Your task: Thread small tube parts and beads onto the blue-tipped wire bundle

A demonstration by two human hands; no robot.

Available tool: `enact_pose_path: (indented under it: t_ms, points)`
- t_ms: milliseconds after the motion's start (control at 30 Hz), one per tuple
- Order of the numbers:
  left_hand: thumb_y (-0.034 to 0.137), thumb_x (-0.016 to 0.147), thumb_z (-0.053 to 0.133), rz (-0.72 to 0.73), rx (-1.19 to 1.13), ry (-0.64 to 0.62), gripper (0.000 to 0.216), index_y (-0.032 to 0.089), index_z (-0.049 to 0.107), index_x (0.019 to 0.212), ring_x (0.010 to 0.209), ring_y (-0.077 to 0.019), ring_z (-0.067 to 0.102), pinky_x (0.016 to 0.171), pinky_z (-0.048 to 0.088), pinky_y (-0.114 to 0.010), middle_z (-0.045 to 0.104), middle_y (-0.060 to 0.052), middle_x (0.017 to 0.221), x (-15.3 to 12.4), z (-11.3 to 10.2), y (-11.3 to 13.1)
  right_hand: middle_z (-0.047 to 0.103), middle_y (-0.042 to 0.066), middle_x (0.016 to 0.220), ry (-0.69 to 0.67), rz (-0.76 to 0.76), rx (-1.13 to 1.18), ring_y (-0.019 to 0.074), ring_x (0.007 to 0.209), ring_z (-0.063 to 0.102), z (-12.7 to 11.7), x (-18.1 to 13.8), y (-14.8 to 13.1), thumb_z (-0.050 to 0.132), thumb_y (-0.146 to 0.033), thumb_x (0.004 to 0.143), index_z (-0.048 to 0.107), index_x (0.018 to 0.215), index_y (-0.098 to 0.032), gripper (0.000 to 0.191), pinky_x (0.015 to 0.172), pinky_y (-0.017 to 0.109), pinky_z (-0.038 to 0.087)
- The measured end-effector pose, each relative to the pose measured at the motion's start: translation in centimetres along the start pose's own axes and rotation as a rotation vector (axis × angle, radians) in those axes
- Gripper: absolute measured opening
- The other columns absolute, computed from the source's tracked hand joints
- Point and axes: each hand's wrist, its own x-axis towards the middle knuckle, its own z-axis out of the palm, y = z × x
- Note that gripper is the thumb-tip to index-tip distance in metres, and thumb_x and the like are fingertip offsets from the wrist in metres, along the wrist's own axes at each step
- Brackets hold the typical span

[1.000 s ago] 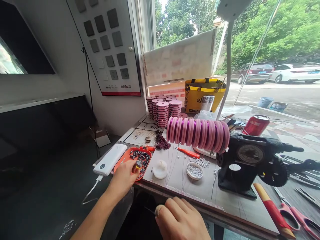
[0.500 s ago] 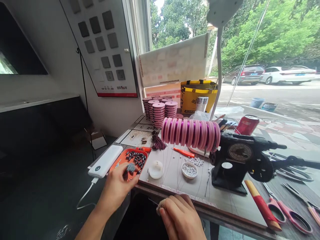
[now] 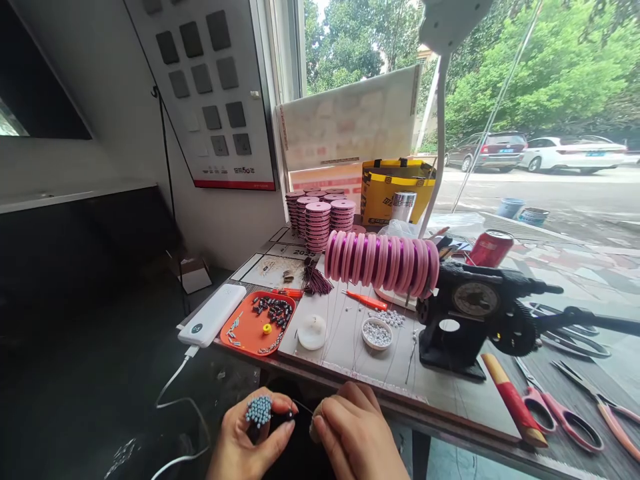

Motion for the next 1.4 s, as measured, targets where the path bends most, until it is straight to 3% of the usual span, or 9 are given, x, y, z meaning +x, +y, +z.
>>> enact_pose_path:
  t_ms: [233,700,1400]
  points:
    - [0.018,0.063,0.065,0.007,-0.021,0.009,0.004,0.022,0.067,0.065,0.068,-0.0166,0.063,0.064,0.047,-0.020,0.067,-0.002,0.067,-0.19,-0.04,-0.24,0.054,-0.004,0.064,-0.022,-0.013,-0.031,0.0117,0.066,0.050,0.25,-0.09,0.31,0.026,-0.031,0.097,0.043,0.070,-0.021,0.033,0.061,0.024,0.039]
    - [0.022,0.063,0.066,0.015,0.019,0.049,0.001,0.021,0.066,0.064,0.066,-0.0174,0.061,0.049,0.041,-0.019,0.067,-0.002,0.066,0.01,-0.32,0.17,0.055,-0.003,0.064,-0.028,-0.026,-0.063,0.0129,0.066,0.050,0.46,-0.16,0.36,0.024,-0.031,0.098,0.042,0.070,-0.021,0.034,0.063,0.026,0.039]
    - [0.022,0.064,0.067,0.015,0.001,0.097,0.001,0.022,0.066,0.064,0.066,-0.0144,0.062,0.048,0.041,-0.015,0.069,0.000,0.067,-0.14,-0.49,0.23,0.054,-0.004,0.066,-0.016,0.016,-0.093,0.0132,0.068,0.048,0.64,-0.49,0.51,0.024,-0.031,0.098,0.041,0.072,-0.022,0.032,0.065,0.026,0.037]
